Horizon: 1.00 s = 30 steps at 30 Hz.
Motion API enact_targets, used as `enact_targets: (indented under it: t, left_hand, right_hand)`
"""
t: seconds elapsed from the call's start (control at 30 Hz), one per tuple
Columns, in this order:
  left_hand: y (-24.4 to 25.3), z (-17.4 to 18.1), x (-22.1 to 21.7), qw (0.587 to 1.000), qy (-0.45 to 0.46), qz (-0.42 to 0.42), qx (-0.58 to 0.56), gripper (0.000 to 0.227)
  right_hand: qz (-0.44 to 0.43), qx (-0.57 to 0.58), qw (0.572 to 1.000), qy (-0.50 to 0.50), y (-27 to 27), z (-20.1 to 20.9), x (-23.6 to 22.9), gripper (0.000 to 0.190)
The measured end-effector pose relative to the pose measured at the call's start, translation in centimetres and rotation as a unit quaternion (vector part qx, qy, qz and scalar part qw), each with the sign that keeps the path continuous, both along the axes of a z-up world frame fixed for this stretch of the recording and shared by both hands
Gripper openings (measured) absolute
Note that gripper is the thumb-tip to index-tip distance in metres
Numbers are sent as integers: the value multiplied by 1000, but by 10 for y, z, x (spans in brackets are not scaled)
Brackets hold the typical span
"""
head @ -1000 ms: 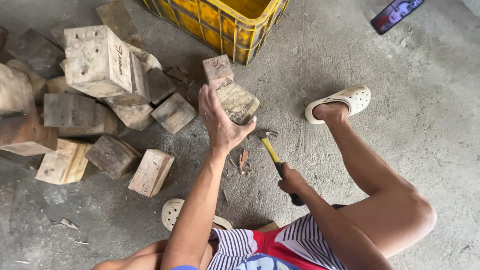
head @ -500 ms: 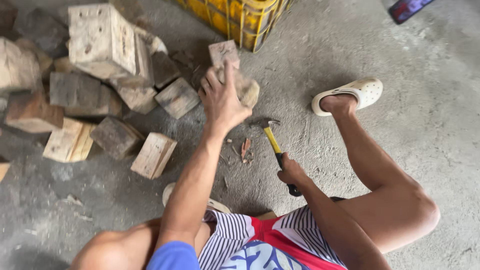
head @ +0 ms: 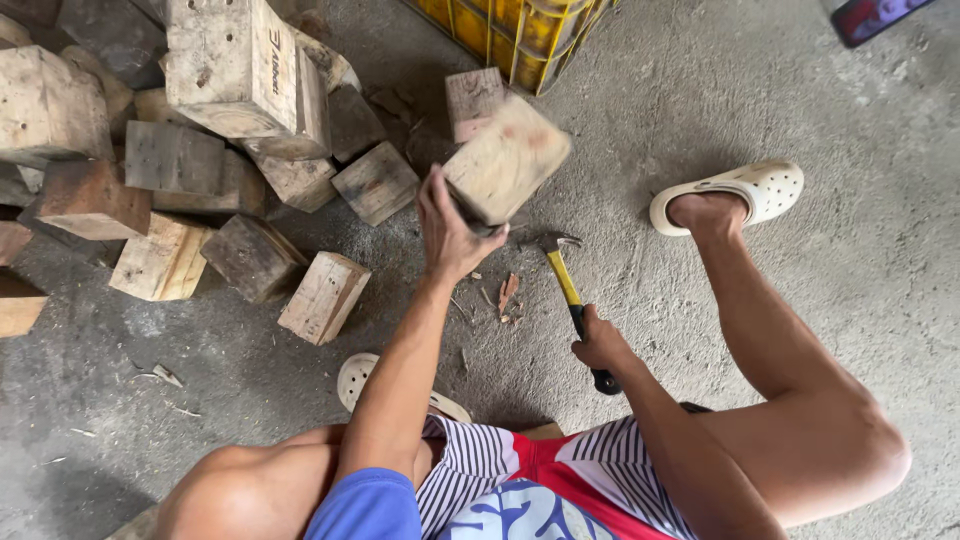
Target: The person sits on the floor and uses a hammer to repeatedly strike small wooden blocks. They hold the blocks in one hand and hit them with the hammer in the other, occasionally placing the blocks into a yellow plastic crate.
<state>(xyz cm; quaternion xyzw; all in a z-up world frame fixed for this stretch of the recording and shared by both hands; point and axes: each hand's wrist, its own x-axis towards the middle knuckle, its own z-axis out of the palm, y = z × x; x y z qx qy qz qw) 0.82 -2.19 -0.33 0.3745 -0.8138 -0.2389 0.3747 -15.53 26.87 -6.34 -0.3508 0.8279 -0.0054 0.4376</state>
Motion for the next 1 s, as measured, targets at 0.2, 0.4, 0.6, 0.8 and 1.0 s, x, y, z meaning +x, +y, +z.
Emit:
enact_targets:
  t: [0.2,0.4,0.6,0.8,1.0]
  left_hand:
    - [-10,-40,1,998,-40,42,-17,145]
    - [-1,7,-17,987,43,112,104,133]
    - [-53,54,-33,990,-49,125,37,144]
    - [-67,70,-60,967,-232,42,99,136]
    - [-69,62,-29,993,-116,-1,30,118]
  right_hand:
    - [-52,-13,999,-3,-8,16,-5,52]
    - [-49,18,999,-6,-11,14,5,49]
    - [-47,18,999,1,-10,7,0,49]
    - [-46,14,999,4,-1,0,0,52]
    - [-42,26,999,-2,2,-19,-1,51]
